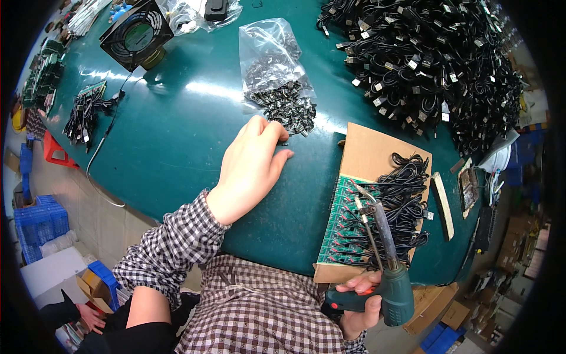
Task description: The person attaches electronic components onto circuit boards by hand and solders them using a soldering iron, stacks the wired circuit boards, and solders components onto another board.
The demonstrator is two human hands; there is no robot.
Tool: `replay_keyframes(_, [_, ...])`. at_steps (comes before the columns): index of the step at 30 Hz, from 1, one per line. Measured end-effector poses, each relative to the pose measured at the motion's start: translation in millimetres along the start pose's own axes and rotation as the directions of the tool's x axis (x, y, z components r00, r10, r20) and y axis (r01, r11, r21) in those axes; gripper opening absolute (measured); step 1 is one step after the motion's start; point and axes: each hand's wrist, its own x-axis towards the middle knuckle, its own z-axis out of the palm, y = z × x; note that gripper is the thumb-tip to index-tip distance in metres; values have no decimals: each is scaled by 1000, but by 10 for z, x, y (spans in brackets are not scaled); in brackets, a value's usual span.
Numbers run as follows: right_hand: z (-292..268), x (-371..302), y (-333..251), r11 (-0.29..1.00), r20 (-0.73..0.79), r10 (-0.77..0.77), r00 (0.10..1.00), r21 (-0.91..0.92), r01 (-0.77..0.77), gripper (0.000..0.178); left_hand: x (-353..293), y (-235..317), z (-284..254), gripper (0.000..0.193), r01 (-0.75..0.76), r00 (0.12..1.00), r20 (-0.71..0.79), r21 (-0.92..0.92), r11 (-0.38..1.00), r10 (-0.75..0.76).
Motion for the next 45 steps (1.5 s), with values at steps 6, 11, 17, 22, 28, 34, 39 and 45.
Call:
replay_keyframes(6, [3,13,-131,977,67,178,982,110,-185,41,17,-67,10,10,-106,994,-19,22,994,106])
replay_keyframes(11, [94,27,-107,997,41,65,997,50,-67,44,-352,387,-194,6,357,919,386,-732,581,-79])
replay_keyframes(17, [198,174,-190,988,136,31,990,-155,-10,43,-599,720,-256,9,619,751,655,-743,255,86])
replay_keyframes(22, [202,241,-192,959,267,-5,964,-271,80,43,-656,752,-157,16,262,867,431,-820,510,248])
replay_keyframes(28, [205,220,-163,920,213,-74,974,-364,149,43,-696,819,-93,23,49,914,283,-787,616,290])
replay_keyframes(34, [304,235,-203,992,102,-29,994,-120,41,36,-823,830,-15,17,305,917,382,-856,416,113])
replay_keyframes(39, [372,213,-222,984,77,22,997,-179,-8,29,-858,839,-66,12,287,930,363,-819,497,59])
replay_keyframes(45, [248,114,-237,960,77,161,984,-242,-138,26,-768,665,0,7,458,882,453,-756,468,-131])
